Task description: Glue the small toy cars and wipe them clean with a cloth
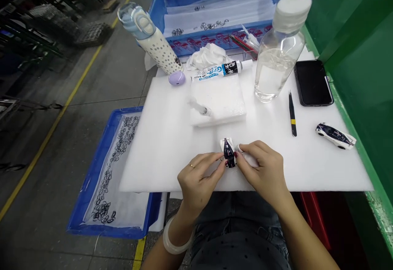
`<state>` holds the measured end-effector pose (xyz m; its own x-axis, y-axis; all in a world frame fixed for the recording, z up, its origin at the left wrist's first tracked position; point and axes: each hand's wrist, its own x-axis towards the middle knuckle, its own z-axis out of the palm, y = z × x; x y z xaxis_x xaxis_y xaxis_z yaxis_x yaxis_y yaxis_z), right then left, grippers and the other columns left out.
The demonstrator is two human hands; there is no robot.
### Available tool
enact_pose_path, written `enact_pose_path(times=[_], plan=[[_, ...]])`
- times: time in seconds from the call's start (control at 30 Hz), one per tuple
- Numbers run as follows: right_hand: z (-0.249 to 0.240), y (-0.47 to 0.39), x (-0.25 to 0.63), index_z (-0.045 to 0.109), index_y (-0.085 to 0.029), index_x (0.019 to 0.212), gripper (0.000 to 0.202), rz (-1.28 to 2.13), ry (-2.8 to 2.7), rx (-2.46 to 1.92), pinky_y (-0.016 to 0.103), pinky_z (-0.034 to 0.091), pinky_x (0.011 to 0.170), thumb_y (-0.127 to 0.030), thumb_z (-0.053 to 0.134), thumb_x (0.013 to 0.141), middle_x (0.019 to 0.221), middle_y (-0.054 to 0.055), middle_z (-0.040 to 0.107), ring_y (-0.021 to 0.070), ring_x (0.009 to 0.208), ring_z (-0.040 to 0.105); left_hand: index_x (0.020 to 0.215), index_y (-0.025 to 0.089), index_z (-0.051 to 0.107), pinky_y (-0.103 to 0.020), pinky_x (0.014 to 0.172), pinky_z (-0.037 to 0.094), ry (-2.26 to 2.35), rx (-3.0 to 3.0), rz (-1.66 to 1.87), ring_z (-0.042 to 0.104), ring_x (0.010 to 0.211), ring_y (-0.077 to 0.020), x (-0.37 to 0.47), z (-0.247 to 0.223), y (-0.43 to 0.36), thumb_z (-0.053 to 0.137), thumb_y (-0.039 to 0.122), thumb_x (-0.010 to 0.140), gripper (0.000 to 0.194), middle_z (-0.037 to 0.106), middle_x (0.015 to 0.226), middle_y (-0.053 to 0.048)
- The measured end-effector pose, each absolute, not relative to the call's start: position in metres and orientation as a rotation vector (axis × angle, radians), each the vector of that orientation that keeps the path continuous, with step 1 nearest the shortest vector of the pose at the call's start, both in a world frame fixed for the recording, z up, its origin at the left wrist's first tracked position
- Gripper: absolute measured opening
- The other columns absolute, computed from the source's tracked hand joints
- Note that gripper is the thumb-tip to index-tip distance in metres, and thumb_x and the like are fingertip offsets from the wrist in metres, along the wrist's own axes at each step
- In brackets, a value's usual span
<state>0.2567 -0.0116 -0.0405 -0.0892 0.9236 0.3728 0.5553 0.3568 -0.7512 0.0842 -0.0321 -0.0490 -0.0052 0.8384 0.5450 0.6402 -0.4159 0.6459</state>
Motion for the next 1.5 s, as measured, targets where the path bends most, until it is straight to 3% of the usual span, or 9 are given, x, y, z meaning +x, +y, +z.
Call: enact_pose_path(times=[0.2,0.43,0.6,0.7,0.87,1.33,1.5], plan=[[-0.042,-0.009,0.26,0.073,-0.015,0.094,0.007,0.603,-1.869,-1.369,0.022,0.05,0.059,-0.019,0.067,0.091,0.081,0.002,0.07,0.011,0.069,0.066,0.101,0.012,0.073,-0.031,0.071,0.061,1.547,2.269,1.31,0.068,0.079,-0.0175,0.093,-0.056,-0.03,0.072,0.014,0.088,0.013,0.073,0.088,-0.007],[-0.04,-0.006,0.262,0.073,-0.018,0.094,0.007,0.672,-1.917,-1.406,0.022,0.049,0.056,-0.02,0.066,0.092,0.081,0.001,0.07,0.0119,0.068,0.066,0.099,0.017,0.075,-0.029,0.079,0.063,1.599,2.012,1.231,0.071,0.085,-0.0171,0.089,-0.053,-0.028,0.077,0.02,0.084,0.016,0.071,0.094,-0.006],[-0.039,-0.004,0.26,0.073,-0.019,0.092,0.009,0.672,-1.919,-1.431,0.023,0.045,0.048,-0.023,0.064,0.093,0.079,0.002,0.07,0.013,0.063,0.064,0.107,0.021,0.075,-0.038,0.09,0.063,1.591,1.798,1.191,0.072,0.103,-0.0222,0.084,-0.051,-0.027,0.076,0.018,0.083,0.024,0.072,0.116,-0.008],[-0.038,-0.004,0.259,0.072,-0.019,0.09,0.008,0.643,-1.918,-1.424,0.023,0.044,0.048,-0.021,0.065,0.092,0.078,0.002,0.069,0.0125,0.062,0.063,0.108,0.02,0.075,-0.042,0.095,0.062,1.584,1.78,1.178,0.073,0.103,-0.0227,0.084,-0.052,-0.026,0.074,0.016,0.085,0.024,0.071,0.126,-0.011],[-0.038,-0.005,0.259,0.072,-0.018,0.091,0.006,0.645,-1.916,-1.41,0.023,0.045,0.05,-0.02,0.066,0.091,0.079,0.002,0.07,0.0131,0.064,0.065,0.108,0.021,0.076,-0.044,0.098,0.061,1.588,1.771,1.155,0.071,0.112,-0.0245,0.084,-0.051,-0.027,0.074,0.016,0.084,0.025,0.074,0.123,-0.01],[-0.042,-0.003,0.259,0.073,-0.019,0.088,0.01,0.663,-1.881,-1.428,0.027,0.052,0.058,-0.024,0.065,0.091,0.08,0.003,0.072,0.0165,0.068,0.069,0.109,0.023,0.074,-0.044,0.093,0.061,1.573,1.784,1.121,0.069,0.112,-0.0243,0.081,-0.052,-0.024,0.073,0.014,0.084,0.026,0.073,0.123,-0.008],[-0.041,-0.005,0.262,0.072,-0.02,0.089,0.009,0.661,-1.814,-1.394,0.028,0.054,0.062,-0.023,0.065,0.091,0.08,0.003,0.072,0.0169,0.07,0.068,0.135,0.03,0.06,-0.051,0.105,0.051,1.331,2.084,0.793,0.054,0.129,-0.0299,0.065,-0.045,-0.008,0.078,0.024,0.083,0.056,0.058,0.146,-0.007]])
